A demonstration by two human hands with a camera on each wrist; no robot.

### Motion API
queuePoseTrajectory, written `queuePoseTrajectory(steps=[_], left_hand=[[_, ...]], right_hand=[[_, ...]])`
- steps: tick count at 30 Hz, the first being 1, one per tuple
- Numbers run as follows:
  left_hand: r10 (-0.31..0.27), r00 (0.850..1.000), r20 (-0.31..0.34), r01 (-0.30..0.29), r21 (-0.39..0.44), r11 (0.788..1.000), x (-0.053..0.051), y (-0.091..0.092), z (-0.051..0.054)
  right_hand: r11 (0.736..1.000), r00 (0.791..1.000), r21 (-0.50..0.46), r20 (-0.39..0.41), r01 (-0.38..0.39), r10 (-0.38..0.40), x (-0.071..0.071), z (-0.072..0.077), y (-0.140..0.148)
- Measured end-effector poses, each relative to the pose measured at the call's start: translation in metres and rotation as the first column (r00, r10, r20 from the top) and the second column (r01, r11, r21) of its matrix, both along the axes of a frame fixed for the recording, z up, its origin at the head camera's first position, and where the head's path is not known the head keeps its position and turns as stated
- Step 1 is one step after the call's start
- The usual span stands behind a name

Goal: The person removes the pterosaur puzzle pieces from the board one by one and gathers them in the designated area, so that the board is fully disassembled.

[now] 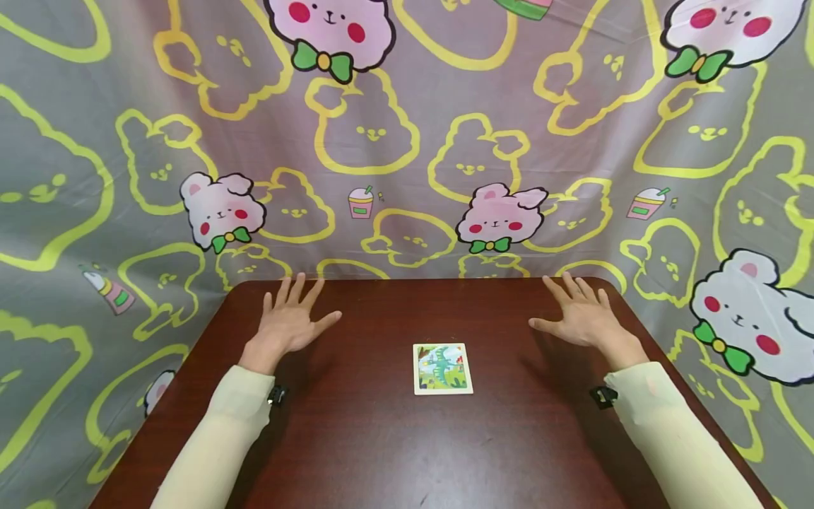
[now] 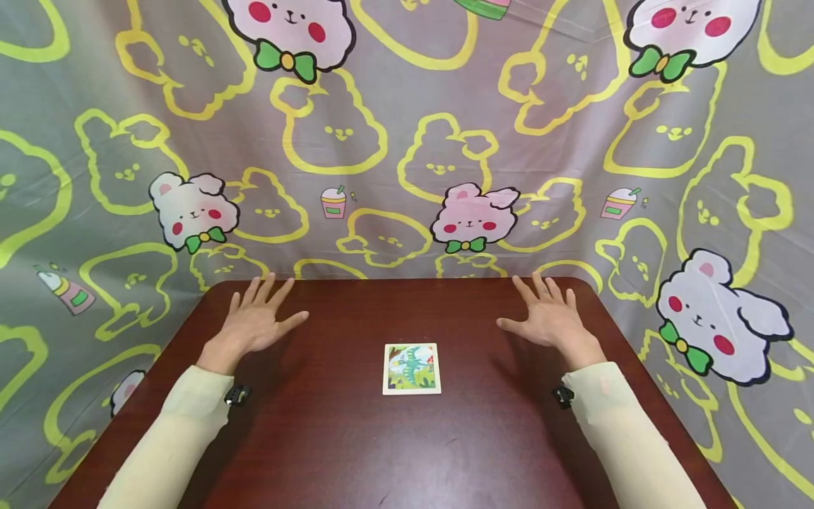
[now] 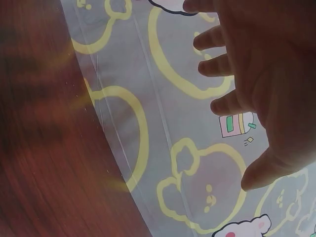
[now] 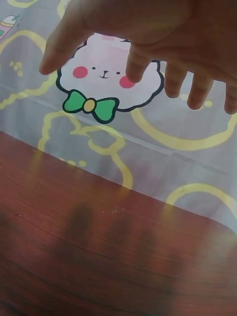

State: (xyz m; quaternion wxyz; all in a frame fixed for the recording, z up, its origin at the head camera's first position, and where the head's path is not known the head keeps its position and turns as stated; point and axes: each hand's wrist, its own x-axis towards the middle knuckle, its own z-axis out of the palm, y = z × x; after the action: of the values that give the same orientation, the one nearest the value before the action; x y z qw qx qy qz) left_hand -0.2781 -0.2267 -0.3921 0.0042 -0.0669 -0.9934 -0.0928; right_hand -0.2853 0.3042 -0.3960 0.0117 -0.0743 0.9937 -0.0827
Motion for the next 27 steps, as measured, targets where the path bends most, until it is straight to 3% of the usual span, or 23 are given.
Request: queuePoseTrajectory(steps=[17, 27], left_hand=[[-0.059, 0.998, 0.001, 0.059, 0.01, 0.998, 0.001, 0.007, -0.001], [-0.097, 0.995, -0.035, 0.097, 0.015, 0.995, 0.008, 0.011, -0.003]], right_hand=[[0.995, 0.995, -0.054, -0.051, -0.085, 0.083, -0.002, -0.001, -0.004], [0.99, 0.994, -0.1, -0.043, -0.1, 0.096, -0.001, -0.001, -0.008]])
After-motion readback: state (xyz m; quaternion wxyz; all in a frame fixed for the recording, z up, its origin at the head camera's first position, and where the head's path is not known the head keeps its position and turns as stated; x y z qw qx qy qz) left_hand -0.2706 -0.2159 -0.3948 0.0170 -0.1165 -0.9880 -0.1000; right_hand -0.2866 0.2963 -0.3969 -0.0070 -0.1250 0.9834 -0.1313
